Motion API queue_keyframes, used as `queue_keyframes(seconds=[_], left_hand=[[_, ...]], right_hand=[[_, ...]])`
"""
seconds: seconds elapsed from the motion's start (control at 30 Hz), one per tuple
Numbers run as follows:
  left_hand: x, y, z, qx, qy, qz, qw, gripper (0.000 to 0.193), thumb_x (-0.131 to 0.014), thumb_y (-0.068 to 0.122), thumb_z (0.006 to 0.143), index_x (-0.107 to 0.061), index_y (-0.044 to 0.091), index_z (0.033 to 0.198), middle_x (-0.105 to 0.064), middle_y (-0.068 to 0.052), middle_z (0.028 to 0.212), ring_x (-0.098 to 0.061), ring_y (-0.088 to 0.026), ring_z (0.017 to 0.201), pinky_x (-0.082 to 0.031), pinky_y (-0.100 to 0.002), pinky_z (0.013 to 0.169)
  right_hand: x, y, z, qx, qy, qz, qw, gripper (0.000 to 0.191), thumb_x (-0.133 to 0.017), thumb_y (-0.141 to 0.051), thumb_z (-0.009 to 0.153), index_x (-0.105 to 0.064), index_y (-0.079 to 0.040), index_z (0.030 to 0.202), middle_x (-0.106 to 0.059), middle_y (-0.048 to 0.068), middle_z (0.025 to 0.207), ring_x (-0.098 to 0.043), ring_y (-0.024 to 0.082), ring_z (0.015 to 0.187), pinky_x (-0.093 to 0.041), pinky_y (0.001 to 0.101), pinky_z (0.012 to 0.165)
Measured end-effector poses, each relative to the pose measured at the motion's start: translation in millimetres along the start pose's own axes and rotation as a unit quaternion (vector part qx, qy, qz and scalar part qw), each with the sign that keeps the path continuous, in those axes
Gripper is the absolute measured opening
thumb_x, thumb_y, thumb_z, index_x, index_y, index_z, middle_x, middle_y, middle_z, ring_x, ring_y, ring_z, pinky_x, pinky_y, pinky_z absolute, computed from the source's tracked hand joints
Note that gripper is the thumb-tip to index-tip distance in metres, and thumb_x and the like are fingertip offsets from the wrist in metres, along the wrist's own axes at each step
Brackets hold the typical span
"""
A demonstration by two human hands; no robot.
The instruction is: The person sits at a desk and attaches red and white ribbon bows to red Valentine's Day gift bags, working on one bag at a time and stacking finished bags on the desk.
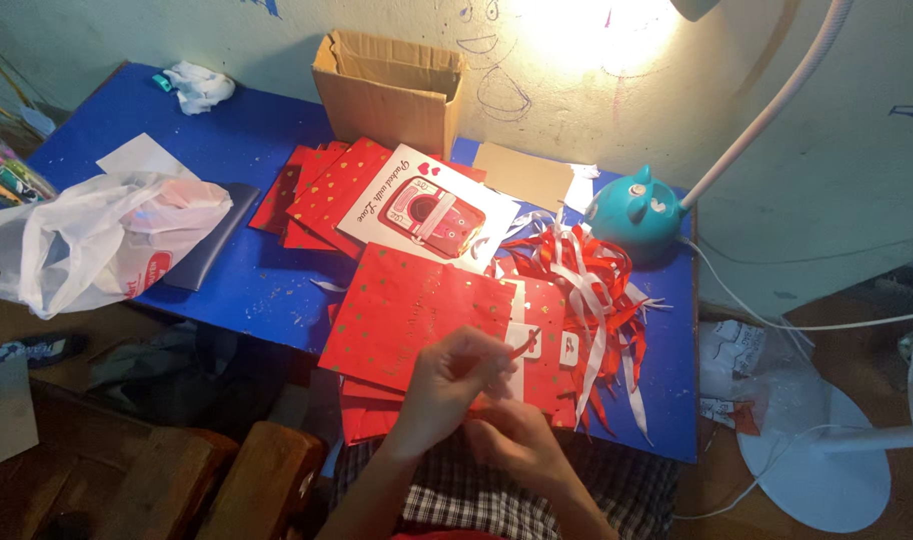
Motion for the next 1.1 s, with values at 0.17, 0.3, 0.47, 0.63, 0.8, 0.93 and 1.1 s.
queue_keyframes(seconds=[0.17, 0.3, 0.47, 0.63, 0.8, 0.93, 1.1], left_hand=[[-21.2, 27.6, 14.0, -0.026, -0.053, -0.016, 0.998, 0.008, -0.071, 0.004, 0.098, -0.07, 0.0, 0.106, -0.079, -0.01, 0.098, -0.073, -0.013, 0.088, -0.06, -0.028, 0.078], [-66.0, 30.2, 10.8, -0.073, -0.121, 0.074, 0.987, 0.027, -0.073, 0.005, 0.094, -0.07, 0.001, 0.12, -0.078, -0.009, 0.102, -0.077, -0.016, 0.097, -0.061, -0.029, 0.085], [-58.8, 14.8, 57.9, -0.108, -0.089, 0.037, 0.989, 0.024, -0.067, 0.004, 0.099, -0.072, 0.005, 0.122, -0.078, -0.008, 0.108, -0.077, -0.016, 0.103, -0.062, -0.031, 0.091], [-52.5, -8.6, 152.5, -0.049, -0.002, 0.082, 0.995, 0.032, -0.063, 0.016, 0.098, -0.074, 0.0, 0.123, -0.079, -0.012, 0.107, -0.077, -0.024, 0.1, -0.062, -0.041, 0.073], [-37.4, -17.2, 138.1, -0.142, -0.065, 0.475, 0.866, 0.092, -0.078, 0.042, 0.089, -0.029, 0.004, 0.158, -0.042, -0.025, 0.156, -0.035, -0.041, 0.146, -0.026, -0.069, 0.108], [-10.3, -30.6, 55.6, 0.009, -0.108, 0.618, 0.779, 0.126, -0.085, 0.054, 0.071, -0.013, 0.004, 0.16, -0.012, -0.03, 0.163, 0.002, -0.048, 0.154, 0.002, -0.078, 0.112], [4.3, -45.3, 1.4, 0.102, -0.134, 0.677, 0.716, 0.123, -0.082, 0.053, 0.073, -0.011, -0.004, 0.156, -0.006, -0.031, 0.165, 0.006, -0.047, 0.153, 0.003, -0.071, 0.117]], right_hand=[[20.7, -4.3, -22.3, 0.051, 0.059, 0.047, 0.996, 0.033, -0.072, -0.015, 0.098, -0.059, 0.0, 0.124, -0.057, 0.001, 0.078, -0.052, 0.01, 0.069, -0.042, 0.0255, 0.06], [14.5, -6.2, -22.3, -0.112, 0.188, 0.176, 0.96, 0.029, -0.065, 0.007, 0.084, -0.069, -0.002, 0.111, -0.072, 0.003, 0.088, -0.068, 0.012, 0.082, -0.056, 0.0286, 0.074], [30.5, -18.3, -30.6, 0.102, 0.216, -0.135, 0.961, 0.02, -0.059, -0.016, 0.1, -0.071, -0.001, 0.101, -0.073, 0.006, 0.078, -0.069, 0.013, 0.072, -0.058, 0.0292, 0.065], [82.5, -19.9, -13.9, 0.092, 0.364, -0.132, 0.918, 0.027, -0.056, -0.018, 0.108, -0.07, 0.004, 0.103, -0.069, 0.012, 0.078, -0.062, 0.017, 0.069, -0.054, 0.0328, 0.065], [112.9, -41.2, -6.8, 0.152, 0.438, -0.346, 0.815, 0.053, -0.066, -0.018, 0.092, -0.053, 0.003, 0.139, -0.061, 0.018, 0.129, -0.061, 0.027, 0.112, -0.052, 0.0376, 0.089], [106.1, -46.0, -12.0, 0.156, 0.432, -0.417, 0.784, 0.043, -0.065, -0.015, 0.096, -0.061, -0.001, 0.137, -0.058, 0.019, 0.139, -0.055, 0.035, 0.13, -0.043, 0.0431, 0.108], [70.1, -44.3, -0.1, 0.195, 0.399, -0.466, 0.766, 0.039, -0.067, -0.009, 0.091, -0.065, -0.007, 0.13, -0.059, 0.015, 0.14, -0.051, 0.034, 0.137, -0.038, 0.0461, 0.116]])
Point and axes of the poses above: each hand's wrist, its own z-axis towards the middle knuckle, its own x-axis out of the back of the hand, y = z × x, the point moved 2 cm from there along z, towards the middle knuckle
